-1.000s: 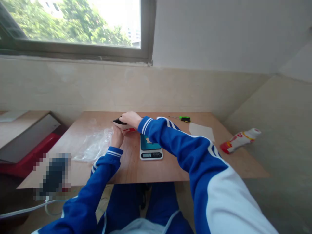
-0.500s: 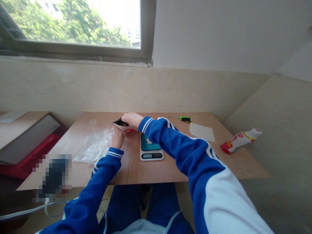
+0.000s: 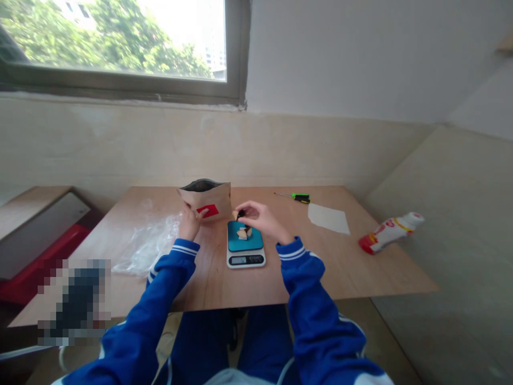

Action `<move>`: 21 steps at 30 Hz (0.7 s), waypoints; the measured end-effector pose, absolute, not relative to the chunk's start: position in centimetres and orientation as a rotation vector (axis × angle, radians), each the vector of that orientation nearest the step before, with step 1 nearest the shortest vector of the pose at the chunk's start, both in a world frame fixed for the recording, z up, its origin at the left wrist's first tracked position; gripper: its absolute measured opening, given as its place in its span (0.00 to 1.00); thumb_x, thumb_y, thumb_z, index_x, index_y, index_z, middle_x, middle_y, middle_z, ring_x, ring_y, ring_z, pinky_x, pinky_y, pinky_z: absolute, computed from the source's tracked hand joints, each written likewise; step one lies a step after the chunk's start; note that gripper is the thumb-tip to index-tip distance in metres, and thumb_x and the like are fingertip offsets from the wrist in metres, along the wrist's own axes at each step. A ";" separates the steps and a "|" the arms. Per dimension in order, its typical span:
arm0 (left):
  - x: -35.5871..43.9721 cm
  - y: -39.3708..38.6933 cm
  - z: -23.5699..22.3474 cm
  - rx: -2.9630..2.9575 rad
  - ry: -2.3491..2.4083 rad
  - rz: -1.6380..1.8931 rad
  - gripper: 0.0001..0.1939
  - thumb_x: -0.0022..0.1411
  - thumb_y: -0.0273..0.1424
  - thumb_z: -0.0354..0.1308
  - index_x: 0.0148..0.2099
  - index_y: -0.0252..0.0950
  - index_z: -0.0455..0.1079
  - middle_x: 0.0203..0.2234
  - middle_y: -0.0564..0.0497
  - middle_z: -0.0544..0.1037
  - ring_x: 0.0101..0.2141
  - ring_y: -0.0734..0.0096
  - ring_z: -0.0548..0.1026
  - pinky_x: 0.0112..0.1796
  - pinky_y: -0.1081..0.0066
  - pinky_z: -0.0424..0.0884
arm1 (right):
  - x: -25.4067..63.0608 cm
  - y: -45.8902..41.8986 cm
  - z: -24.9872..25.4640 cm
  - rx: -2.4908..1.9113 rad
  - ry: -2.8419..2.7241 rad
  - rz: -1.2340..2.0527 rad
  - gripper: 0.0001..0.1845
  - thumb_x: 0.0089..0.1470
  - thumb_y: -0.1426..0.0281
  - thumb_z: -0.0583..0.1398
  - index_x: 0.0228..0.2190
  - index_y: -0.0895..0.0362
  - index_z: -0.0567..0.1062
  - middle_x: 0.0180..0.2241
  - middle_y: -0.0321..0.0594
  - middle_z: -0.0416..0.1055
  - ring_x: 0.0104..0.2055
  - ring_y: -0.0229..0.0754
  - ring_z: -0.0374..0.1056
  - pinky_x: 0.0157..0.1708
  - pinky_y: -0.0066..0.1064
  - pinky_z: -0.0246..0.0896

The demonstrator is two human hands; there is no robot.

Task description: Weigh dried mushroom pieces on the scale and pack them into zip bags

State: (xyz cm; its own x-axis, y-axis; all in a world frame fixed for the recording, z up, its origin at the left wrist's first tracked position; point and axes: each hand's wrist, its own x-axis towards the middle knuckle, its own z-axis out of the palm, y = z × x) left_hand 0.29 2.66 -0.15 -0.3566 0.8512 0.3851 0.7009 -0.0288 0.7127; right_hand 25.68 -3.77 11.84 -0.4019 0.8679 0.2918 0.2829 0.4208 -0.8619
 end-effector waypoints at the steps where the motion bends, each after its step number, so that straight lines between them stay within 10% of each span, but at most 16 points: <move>1: 0.3 3.1 -0.1 1.665 2.066 1.337 0.35 0.56 0.44 0.59 0.58 0.26 0.55 0.50 0.30 0.69 0.52 0.49 0.70 0.46 0.59 0.70 | 26.5 -4.1 9.3 -1.028 -1.834 1.033 0.14 0.47 0.65 0.65 0.38 0.57 0.75 0.39 0.43 0.76 0.41 0.44 0.73 0.45 0.39 0.68; 8: 0.6 5.9 0.0 1.579 2.071 1.364 0.36 0.56 0.45 0.59 0.57 0.24 0.55 0.52 0.25 0.65 0.56 0.43 0.66 0.49 0.53 0.67 | 28.1 -5.7 -3.0 -1.219 -1.561 0.801 0.13 0.47 0.59 0.64 0.26 0.56 0.72 0.36 0.45 0.74 0.44 0.49 0.71 0.46 0.43 0.67; 21: -0.1 5.1 -1.0 1.590 1.911 1.449 0.40 0.56 0.42 0.58 0.61 0.19 0.49 0.58 0.21 0.58 0.61 0.46 0.58 0.58 0.54 0.57 | 29.2 -8.7 -1.6 -1.272 -1.580 0.505 0.11 0.56 0.63 0.58 0.37 0.54 0.77 0.46 0.47 0.71 0.53 0.49 0.65 0.55 0.47 0.58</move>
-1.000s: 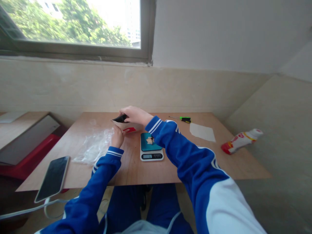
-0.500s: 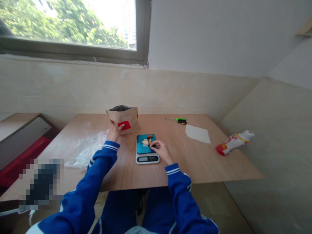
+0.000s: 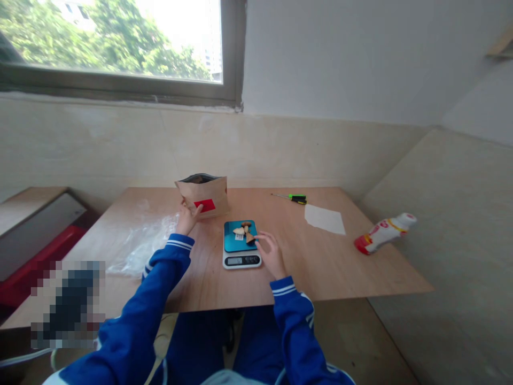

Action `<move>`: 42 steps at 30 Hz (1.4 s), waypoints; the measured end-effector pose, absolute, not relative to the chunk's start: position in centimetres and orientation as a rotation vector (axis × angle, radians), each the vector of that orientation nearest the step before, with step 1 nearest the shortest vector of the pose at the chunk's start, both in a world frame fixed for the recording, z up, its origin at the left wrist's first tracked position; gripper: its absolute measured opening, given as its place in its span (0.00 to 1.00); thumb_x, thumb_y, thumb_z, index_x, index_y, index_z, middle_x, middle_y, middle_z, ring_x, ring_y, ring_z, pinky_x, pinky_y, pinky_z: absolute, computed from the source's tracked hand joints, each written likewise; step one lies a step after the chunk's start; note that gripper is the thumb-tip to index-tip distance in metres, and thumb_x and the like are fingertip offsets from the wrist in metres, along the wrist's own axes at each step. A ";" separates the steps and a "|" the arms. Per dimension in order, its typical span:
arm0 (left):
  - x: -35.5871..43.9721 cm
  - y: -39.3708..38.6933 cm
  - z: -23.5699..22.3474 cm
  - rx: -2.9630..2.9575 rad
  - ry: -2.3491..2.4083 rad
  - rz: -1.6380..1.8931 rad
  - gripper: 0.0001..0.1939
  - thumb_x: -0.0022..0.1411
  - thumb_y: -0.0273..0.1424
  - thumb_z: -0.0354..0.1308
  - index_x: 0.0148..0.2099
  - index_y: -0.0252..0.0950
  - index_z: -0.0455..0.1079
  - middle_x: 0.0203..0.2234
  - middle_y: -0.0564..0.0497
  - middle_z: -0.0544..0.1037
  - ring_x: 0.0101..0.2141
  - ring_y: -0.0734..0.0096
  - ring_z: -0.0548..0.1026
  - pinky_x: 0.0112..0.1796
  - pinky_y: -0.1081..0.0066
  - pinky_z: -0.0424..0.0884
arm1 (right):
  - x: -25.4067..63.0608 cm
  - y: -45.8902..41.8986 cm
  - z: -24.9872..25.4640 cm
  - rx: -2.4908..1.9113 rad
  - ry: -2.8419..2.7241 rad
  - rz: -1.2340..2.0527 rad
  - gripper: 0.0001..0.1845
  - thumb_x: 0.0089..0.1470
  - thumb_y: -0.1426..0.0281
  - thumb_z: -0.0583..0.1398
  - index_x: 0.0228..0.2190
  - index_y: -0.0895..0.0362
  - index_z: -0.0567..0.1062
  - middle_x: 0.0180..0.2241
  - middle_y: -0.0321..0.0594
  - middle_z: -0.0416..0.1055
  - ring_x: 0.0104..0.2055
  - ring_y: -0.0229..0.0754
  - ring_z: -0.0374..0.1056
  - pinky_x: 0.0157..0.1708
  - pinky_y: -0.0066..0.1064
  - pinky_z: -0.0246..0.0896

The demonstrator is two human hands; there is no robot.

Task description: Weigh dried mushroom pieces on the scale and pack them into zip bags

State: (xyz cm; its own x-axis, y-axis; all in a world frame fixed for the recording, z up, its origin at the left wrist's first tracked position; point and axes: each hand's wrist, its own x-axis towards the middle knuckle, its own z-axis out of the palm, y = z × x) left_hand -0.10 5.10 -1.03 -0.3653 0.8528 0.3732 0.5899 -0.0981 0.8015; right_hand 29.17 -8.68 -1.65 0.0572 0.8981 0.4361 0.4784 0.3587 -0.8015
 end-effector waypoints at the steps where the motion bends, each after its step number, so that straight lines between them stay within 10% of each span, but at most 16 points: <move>1: -0.2 4.9 -1.1 1.580 1.901 1.460 0.41 0.57 0.41 0.58 0.61 0.19 0.48 0.58 0.21 0.58 0.61 0.46 0.58 0.58 0.54 0.57 | 29.3 -8.9 -1.2 -1.268 -1.563 0.503 0.11 0.57 0.63 0.57 0.38 0.54 0.77 0.46 0.47 0.71 0.52 0.48 0.66 0.55 0.47 0.59; 15: -1.3 2.1 0.4 1.520 1.879 1.605 0.39 0.58 0.40 0.57 0.63 0.24 0.45 0.61 0.26 0.52 0.64 0.46 0.50 0.62 0.51 0.48 | 20.3 1.8 18.0 -0.724 -2.256 0.318 0.15 0.62 0.73 0.49 0.44 0.59 0.73 0.45 0.44 0.73 0.49 0.42 0.68 0.53 0.37 0.61; 29: -1.9 -0.3 0.3 1.595 1.830 1.598 0.32 0.55 0.28 0.56 0.60 0.26 0.50 0.56 0.29 0.58 0.61 0.47 0.54 0.59 0.47 0.53 | 15.2 6.0 16.4 -0.982 -2.564 -0.156 0.14 0.62 0.79 0.48 0.44 0.66 0.71 0.46 0.53 0.67 0.51 0.47 0.64 0.53 0.38 0.58; 42: -1.3 -1.4 2.7 1.580 1.595 1.744 0.21 0.66 0.30 0.45 0.60 0.34 0.55 0.58 0.37 0.63 0.56 0.63 0.67 0.53 0.63 0.67 | 15.2 4.3 13.3 -0.911 -2.676 0.438 0.10 0.55 0.78 0.57 0.35 0.61 0.78 0.37 0.45 0.78 0.39 0.42 0.72 0.42 0.30 0.61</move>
State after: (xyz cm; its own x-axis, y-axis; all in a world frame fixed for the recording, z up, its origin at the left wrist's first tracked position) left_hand -1.35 -1.40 2.72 -0.3518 0.7903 0.5016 0.4289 -0.3402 0.8368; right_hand 15.18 4.28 13.26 -0.7618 0.6268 0.1638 0.5417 0.7550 -0.3695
